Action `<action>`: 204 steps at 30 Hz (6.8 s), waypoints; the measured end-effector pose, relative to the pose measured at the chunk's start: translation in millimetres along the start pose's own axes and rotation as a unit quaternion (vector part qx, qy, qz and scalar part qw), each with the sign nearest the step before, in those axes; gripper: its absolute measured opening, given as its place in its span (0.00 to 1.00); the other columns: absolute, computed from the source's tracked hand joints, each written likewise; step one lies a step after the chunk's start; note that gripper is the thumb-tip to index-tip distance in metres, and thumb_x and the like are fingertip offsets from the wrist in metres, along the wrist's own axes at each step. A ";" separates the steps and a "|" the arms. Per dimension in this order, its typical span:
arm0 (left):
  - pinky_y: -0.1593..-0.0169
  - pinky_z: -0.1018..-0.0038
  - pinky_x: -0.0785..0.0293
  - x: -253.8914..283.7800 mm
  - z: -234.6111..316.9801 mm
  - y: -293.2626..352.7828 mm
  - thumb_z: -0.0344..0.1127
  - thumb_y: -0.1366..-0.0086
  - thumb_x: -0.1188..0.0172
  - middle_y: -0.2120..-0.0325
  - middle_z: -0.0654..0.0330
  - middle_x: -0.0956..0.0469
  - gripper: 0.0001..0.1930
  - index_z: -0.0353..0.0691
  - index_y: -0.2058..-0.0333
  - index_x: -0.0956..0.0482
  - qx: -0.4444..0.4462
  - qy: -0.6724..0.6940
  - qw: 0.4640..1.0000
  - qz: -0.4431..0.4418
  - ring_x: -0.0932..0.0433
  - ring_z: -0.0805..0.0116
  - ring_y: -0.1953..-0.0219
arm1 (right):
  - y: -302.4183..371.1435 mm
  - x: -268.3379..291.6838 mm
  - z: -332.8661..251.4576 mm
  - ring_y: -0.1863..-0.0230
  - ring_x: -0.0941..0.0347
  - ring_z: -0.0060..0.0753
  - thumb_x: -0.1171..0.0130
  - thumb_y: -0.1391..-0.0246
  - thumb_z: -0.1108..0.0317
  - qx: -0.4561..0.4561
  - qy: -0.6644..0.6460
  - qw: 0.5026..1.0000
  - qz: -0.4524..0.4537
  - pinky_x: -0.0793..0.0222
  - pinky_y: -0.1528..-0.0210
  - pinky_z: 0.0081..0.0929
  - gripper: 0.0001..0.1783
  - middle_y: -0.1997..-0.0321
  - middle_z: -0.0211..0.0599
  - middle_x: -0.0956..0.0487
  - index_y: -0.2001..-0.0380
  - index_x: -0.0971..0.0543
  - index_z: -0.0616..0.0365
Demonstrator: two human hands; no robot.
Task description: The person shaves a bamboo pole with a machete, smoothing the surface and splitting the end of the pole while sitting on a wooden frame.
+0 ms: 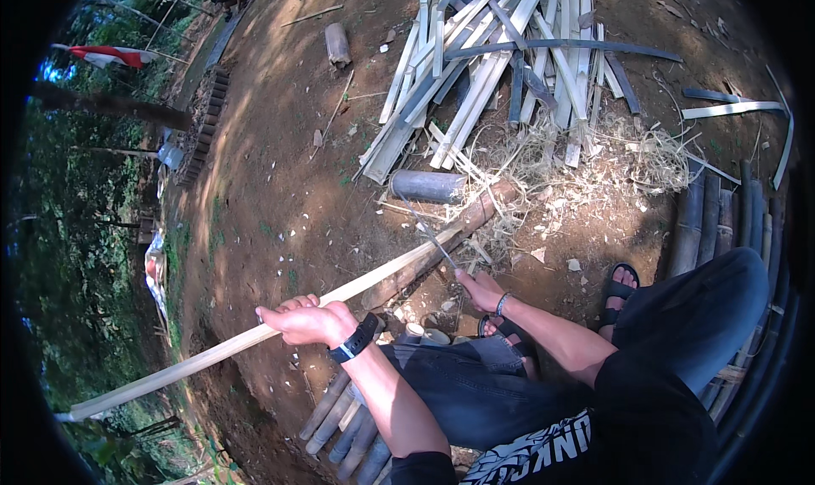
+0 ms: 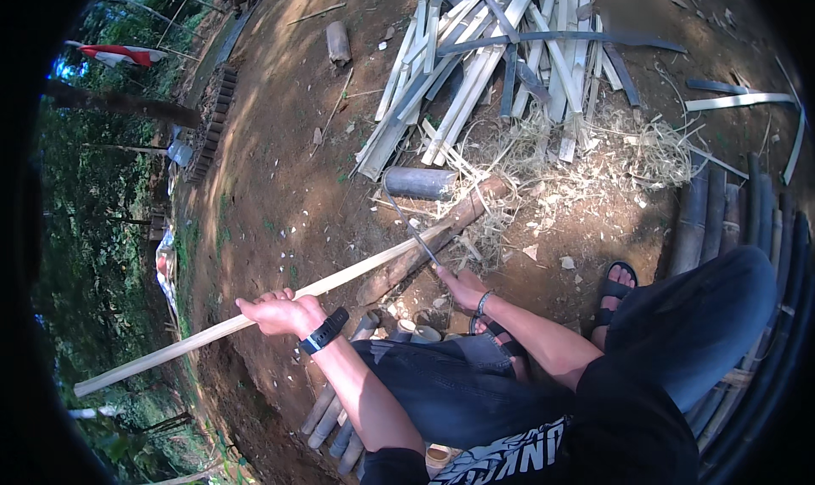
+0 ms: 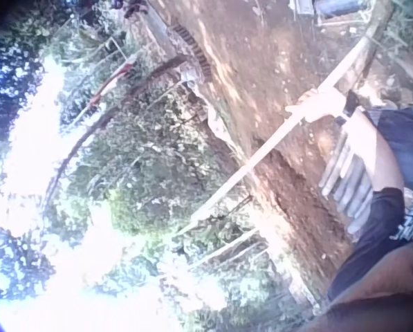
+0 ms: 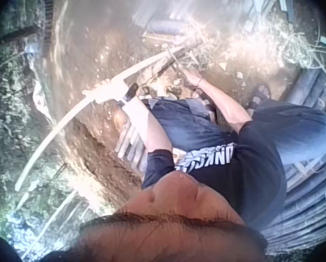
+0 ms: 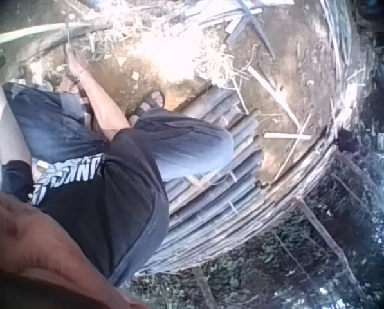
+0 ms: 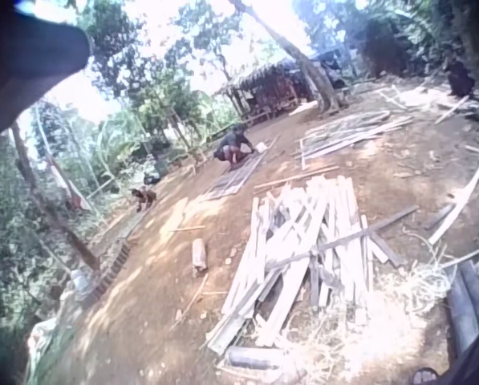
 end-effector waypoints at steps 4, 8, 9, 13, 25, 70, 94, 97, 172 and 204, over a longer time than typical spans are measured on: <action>0.84 0.77 0.55 -8.3 3.5 4.9 0.50 0.34 0.52 0.90 0.70 0.53 0.26 0.51 0.86 0.53 0.011 0.024 0.998 -0.049 0.52 0.77 0.89 | 8.2 9.1 -3.6 0.92 0.37 0.26 0.58 0.46 0.31 -0.048 0.065 0.996 -0.035 0.39 0.86 0.26 0.38 0.91 0.30 0.35 0.91 0.38 0.54; 0.85 0.77 0.56 -12.6 3.4 2.2 0.50 0.34 0.52 0.91 0.70 0.53 0.25 0.51 0.86 0.52 0.012 0.044 0.994 -0.099 0.52 0.77 0.90 | 2.3 25.6 7.9 0.91 0.37 0.25 0.59 0.46 0.30 -0.094 -0.024 0.995 0.019 0.38 0.85 0.26 0.38 0.92 0.30 0.35 0.92 0.38 0.54; 0.85 0.78 0.57 -15.0 2.8 1.6 0.49 0.34 0.52 0.91 0.70 0.52 0.25 0.50 0.86 0.51 0.012 0.047 0.991 -0.123 0.53 0.77 0.90 | 1.0 18.5 9.5 0.90 0.32 0.32 0.61 0.48 0.28 -0.088 -0.031 0.995 -0.037 0.34 0.80 0.33 0.43 0.93 0.34 0.33 0.95 0.34 0.59; 0.85 0.78 0.58 -18.1 -1.9 -2.2 0.48 0.33 0.53 0.92 0.70 0.51 0.24 0.50 0.85 0.50 0.024 0.065 0.979 -0.192 0.53 0.79 0.90 | 6.1 13.1 6.8 0.90 0.33 0.32 0.60 0.49 0.27 -0.047 0.095 0.990 -0.088 0.36 0.82 0.34 0.44 0.93 0.35 0.34 0.94 0.34 0.60; 0.86 0.81 0.58 -25.7 -10.0 -12.5 0.46 0.31 0.59 0.93 0.71 0.52 0.24 0.51 0.87 0.49 0.071 0.136 0.931 -0.332 0.54 0.80 0.92 | 25.4 9.7 -33.3 0.85 0.30 0.35 0.60 0.48 0.28 -0.012 0.153 0.986 0.060 0.35 0.75 0.42 0.45 0.92 0.40 0.33 0.93 0.33 0.62; 0.87 0.81 0.58 -32.5 -3.1 2.8 0.46 0.30 0.57 0.93 0.71 0.52 0.24 0.51 0.86 0.48 0.051 0.124 0.934 -0.331 0.54 0.80 0.92 | 20.4 11.8 27.6 0.92 0.35 0.29 0.57 0.50 0.27 -0.092 -0.037 0.985 0.145 0.38 0.87 0.30 0.42 0.94 0.34 0.34 0.96 0.37 0.57; 0.68 0.73 0.28 -83.2 185.5 1.7 0.55 0.33 0.53 0.73 0.58 0.25 0.21 0.39 0.66 0.32 -0.187 0.131 0.897 -0.378 0.25 0.68 0.74 | 161.4 63.9 -208.7 0.73 0.24 0.52 0.40 0.54 0.41 0.189 0.392 0.894 0.104 0.30 0.68 0.41 0.31 0.81 0.51 0.23 0.83 0.23 0.64; 0.78 0.77 0.30 -97.1 210.0 10.9 0.52 0.34 0.48 0.79 0.60 0.26 0.20 0.39 0.71 0.32 -0.161 0.142 0.892 -0.398 0.27 0.72 0.83 | 172.0 59.9 -203.7 0.80 0.27 0.43 0.41 0.51 0.43 0.176 0.346 0.915 0.108 0.33 0.73 0.38 0.31 0.87 0.44 0.27 0.86 0.26 0.64; 0.83 0.83 0.47 -13.0 222.5 39.9 0.55 0.33 0.52 0.88 0.69 0.40 0.21 0.44 0.76 0.32 -0.212 0.177 0.900 -0.338 0.43 0.81 0.89 | 183.5 -69.3 -134.0 0.90 0.39 0.20 0.59 0.43 0.33 0.050 -0.223 0.947 -0.227 0.45 0.88 0.22 0.37 0.91 0.28 0.36 0.90 0.36 0.54; 0.81 0.80 0.47 2.7 225.6 39.7 0.53 0.31 0.55 0.88 0.69 0.40 0.21 0.44 0.76 0.30 -0.181 0.180 0.911 -0.324 0.44 0.80 0.88 | 173.6 -44.9 -136.8 0.94 0.40 0.26 0.61 0.43 0.32 0.112 -0.063 0.983 -0.132 0.43 0.88 0.27 0.41 0.95 0.31 0.38 0.98 0.39 0.54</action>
Point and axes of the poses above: each hand's wrist, its own y-axis away from the middle knuckle, its own x-axis out of the back of the hand, z = x × y, the point moved 8 cm from there along -y, towards the middle knuckle
